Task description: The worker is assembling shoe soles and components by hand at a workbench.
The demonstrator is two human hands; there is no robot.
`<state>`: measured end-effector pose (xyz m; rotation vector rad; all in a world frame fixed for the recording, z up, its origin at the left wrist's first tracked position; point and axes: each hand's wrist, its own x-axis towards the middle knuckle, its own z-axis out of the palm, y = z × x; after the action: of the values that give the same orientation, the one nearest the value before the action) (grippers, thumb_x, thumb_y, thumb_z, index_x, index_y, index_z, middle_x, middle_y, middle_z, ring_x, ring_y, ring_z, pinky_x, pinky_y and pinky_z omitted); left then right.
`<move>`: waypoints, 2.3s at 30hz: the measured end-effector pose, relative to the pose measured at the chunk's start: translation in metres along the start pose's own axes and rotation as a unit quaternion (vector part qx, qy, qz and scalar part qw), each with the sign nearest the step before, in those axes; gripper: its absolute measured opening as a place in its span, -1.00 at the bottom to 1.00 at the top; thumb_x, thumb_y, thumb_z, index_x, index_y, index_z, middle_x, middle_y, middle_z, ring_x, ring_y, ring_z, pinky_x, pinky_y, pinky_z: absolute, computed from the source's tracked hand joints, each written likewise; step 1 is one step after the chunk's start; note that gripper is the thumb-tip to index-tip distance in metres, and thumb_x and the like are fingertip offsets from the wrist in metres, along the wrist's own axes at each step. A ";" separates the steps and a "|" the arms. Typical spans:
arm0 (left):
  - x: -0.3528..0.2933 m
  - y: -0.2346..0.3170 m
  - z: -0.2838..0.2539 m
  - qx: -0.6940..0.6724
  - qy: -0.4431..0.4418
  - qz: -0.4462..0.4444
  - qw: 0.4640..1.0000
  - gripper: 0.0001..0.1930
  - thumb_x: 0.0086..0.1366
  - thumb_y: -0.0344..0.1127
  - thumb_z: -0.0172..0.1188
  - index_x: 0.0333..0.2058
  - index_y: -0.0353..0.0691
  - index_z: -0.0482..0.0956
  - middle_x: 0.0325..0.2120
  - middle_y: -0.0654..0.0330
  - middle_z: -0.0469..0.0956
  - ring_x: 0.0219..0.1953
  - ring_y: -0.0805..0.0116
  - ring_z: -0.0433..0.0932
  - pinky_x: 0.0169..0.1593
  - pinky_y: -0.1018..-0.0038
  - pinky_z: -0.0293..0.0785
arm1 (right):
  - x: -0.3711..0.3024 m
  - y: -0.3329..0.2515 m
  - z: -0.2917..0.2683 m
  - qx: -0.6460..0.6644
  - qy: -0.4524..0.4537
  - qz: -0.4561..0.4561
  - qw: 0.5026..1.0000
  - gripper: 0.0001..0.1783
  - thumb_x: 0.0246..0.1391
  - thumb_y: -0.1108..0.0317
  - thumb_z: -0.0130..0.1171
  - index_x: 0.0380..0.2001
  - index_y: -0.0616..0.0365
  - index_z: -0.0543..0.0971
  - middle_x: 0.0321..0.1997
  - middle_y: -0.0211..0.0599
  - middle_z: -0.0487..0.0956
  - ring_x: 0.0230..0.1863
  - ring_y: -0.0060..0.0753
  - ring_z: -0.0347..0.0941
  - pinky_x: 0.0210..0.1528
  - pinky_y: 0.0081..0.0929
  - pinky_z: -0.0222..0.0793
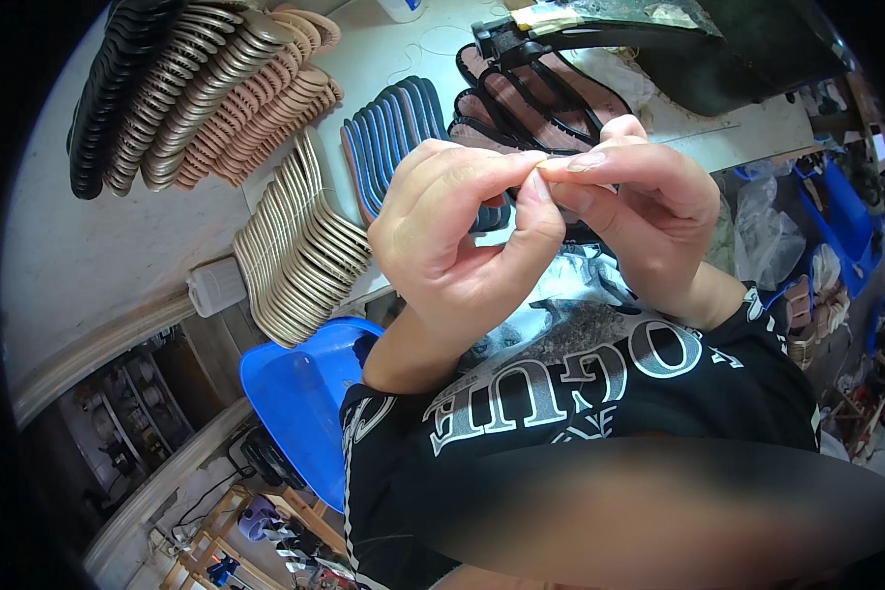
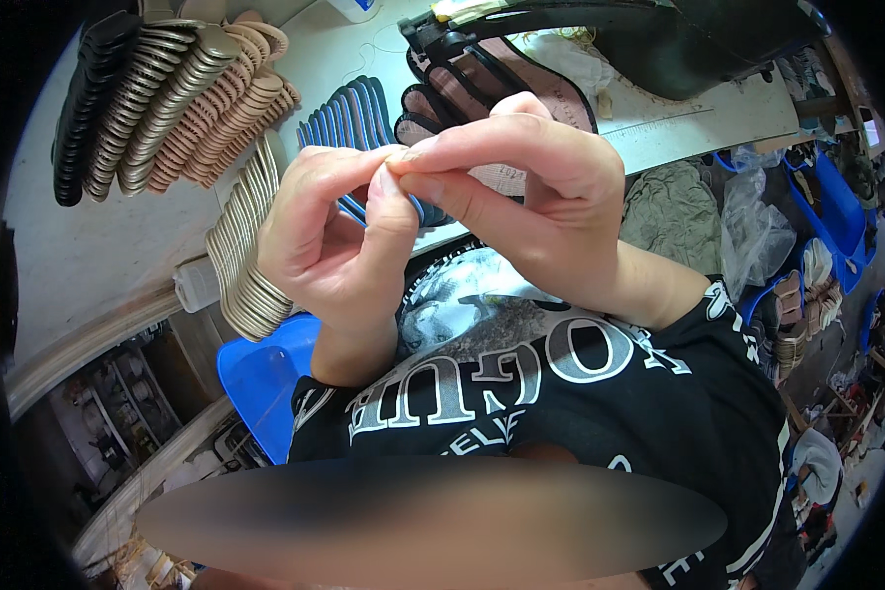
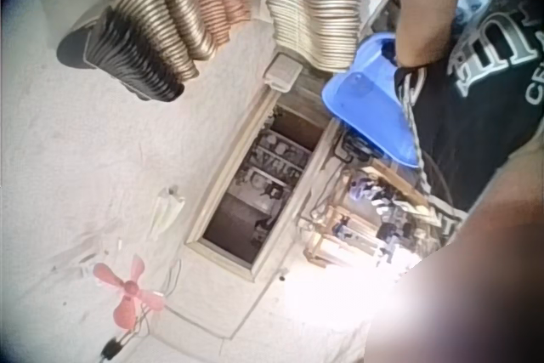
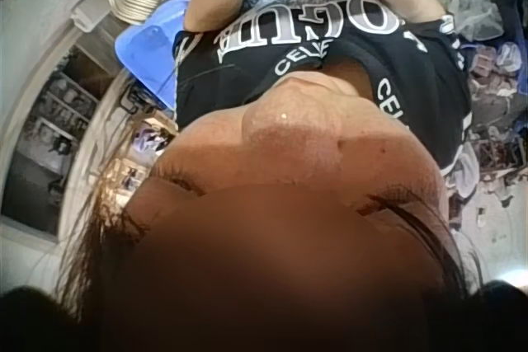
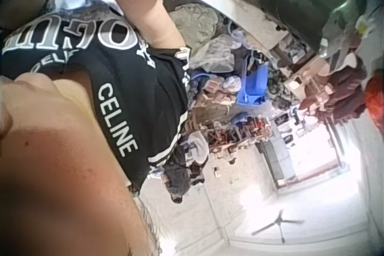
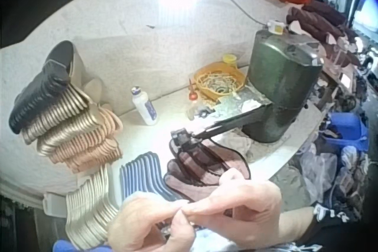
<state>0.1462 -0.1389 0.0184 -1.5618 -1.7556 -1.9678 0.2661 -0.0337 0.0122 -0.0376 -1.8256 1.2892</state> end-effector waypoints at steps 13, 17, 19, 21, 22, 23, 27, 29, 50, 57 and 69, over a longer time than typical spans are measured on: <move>-0.004 0.004 0.004 -0.126 0.000 -0.108 0.986 -0.83 -0.04 -0.66 0.16 -0.40 -0.36 0.56 -0.53 0.21 0.53 -0.49 0.47 0.42 -0.42 0.62 0.32 | 0.000 -0.012 0.003 0.374 0.079 0.245 0.891 -0.77 0.02 0.64 0.16 -0.20 0.32 0.52 -0.23 -0.12 0.61 -0.19 -0.42 0.56 -0.10 -0.54 0.52; -0.002 0.003 0.002 -0.159 -0.002 -0.107 0.981 -0.84 0.01 -0.67 0.13 -0.39 -0.37 0.55 -0.51 0.21 0.53 -0.48 0.51 0.41 -0.39 0.64 0.32 | 0.002 -0.009 0.000 0.428 0.062 0.261 0.863 -0.76 0.02 0.64 0.15 -0.19 0.30 0.52 -0.23 -0.12 0.62 -0.21 -0.44 0.56 -0.13 -0.55 0.52; -0.001 0.004 0.000 -0.173 0.001 -0.109 0.979 -0.85 0.02 -0.67 0.12 -0.39 -0.38 0.55 -0.50 0.20 0.53 -0.47 0.52 0.41 -0.38 0.65 0.31 | 0.003 -0.009 -0.001 0.427 0.055 0.275 0.860 -0.76 0.01 0.63 0.17 -0.19 0.30 0.52 -0.24 -0.13 0.62 -0.21 -0.46 0.56 -0.15 -0.56 0.50; 0.001 0.004 -0.004 -0.185 0.006 -0.110 0.976 -0.85 0.04 -0.67 0.11 -0.38 -0.39 0.54 -0.49 0.19 0.53 -0.46 0.53 0.42 -0.37 0.66 0.31 | 0.005 -0.008 0.001 0.419 0.046 0.276 0.864 -0.76 0.00 0.62 0.18 -0.20 0.29 0.52 -0.25 -0.16 0.62 -0.21 -0.47 0.55 -0.14 -0.57 0.49; 0.001 0.004 -0.007 -0.187 0.004 -0.114 0.976 -0.85 0.04 -0.68 0.10 -0.38 -0.40 0.54 -0.47 0.17 0.53 -0.44 0.54 0.42 -0.35 0.66 0.31 | 0.005 -0.008 0.002 0.411 0.038 0.275 0.868 -0.76 0.00 0.61 0.19 -0.20 0.29 0.52 -0.27 -0.19 0.62 -0.21 -0.48 0.55 -0.14 -0.58 0.47; 0.001 0.004 -0.009 -0.188 0.003 -0.117 0.975 -0.85 0.05 -0.68 0.09 -0.38 -0.40 0.54 -0.45 0.16 0.53 -0.42 0.54 0.43 -0.33 0.67 0.32 | 0.006 -0.009 0.005 0.411 0.035 0.276 0.868 -0.76 0.00 0.61 0.19 -0.20 0.29 0.52 -0.27 -0.19 0.62 -0.21 -0.48 0.55 -0.14 -0.58 0.47; 0.002 0.002 -0.016 -0.192 0.030 -0.117 0.974 -0.90 0.10 -0.63 0.04 -0.39 -0.39 0.50 -0.45 0.17 0.49 -0.45 0.56 0.38 -0.35 0.67 0.27 | 0.007 0.001 0.021 0.324 0.063 0.278 0.902 -0.79 0.00 0.57 0.21 -0.23 0.28 0.52 -0.33 -0.31 0.59 -0.29 -0.56 0.51 -0.17 -0.63 0.45; 0.000 -0.002 -0.036 -0.200 0.037 -0.174 0.964 -0.92 0.14 -0.57 -0.05 -0.42 -0.35 0.43 -0.47 0.20 0.42 -0.46 0.59 0.31 -0.36 0.69 0.21 | 0.006 0.016 0.025 0.300 0.060 0.280 0.910 -0.81 0.01 0.56 0.22 -0.25 0.28 0.53 -0.34 -0.35 0.58 -0.32 -0.58 0.50 -0.18 -0.64 0.44; -0.080 -0.030 -0.190 0.232 -0.171 -0.457 0.841 -0.77 0.23 -0.28 0.15 -0.33 -0.39 0.54 -0.56 0.24 0.47 -0.45 0.50 0.42 -0.31 0.56 0.34 | 0.019 0.112 0.052 -0.105 -0.298 0.405 0.858 -0.75 0.02 0.24 0.26 -0.53 0.21 0.55 -0.70 -0.48 0.40 -0.69 -0.66 0.29 -0.57 -0.60 0.22; -0.061 -0.036 -0.182 0.344 -0.188 -0.345 0.853 -0.72 0.17 -0.29 0.16 -0.26 -0.42 0.53 -0.33 0.02 0.52 -0.29 0.23 0.48 -0.15 0.40 0.39 | 0.018 0.098 0.041 -0.257 -0.238 0.207 0.914 -0.82 0.00 0.35 0.16 -0.41 0.28 0.54 -0.45 -0.04 0.56 -0.33 -0.03 0.52 -0.28 -0.31 0.40; -0.028 -0.092 -0.090 0.183 -0.207 -0.301 0.913 -0.85 0.21 -0.42 0.02 -0.27 -0.35 0.46 -0.25 0.05 0.46 -0.17 0.23 0.46 -0.08 0.41 0.38 | -0.002 0.120 0.027 -0.277 -0.292 0.252 0.880 -0.66 -0.04 0.26 0.19 -0.26 0.31 0.50 -0.34 0.08 0.56 -0.20 0.07 0.50 -0.13 -0.15 0.38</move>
<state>0.0461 -0.1920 -0.0494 -1.4937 -2.8599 -1.3810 0.1974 0.0004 -0.0838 -0.5157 -2.8072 1.1289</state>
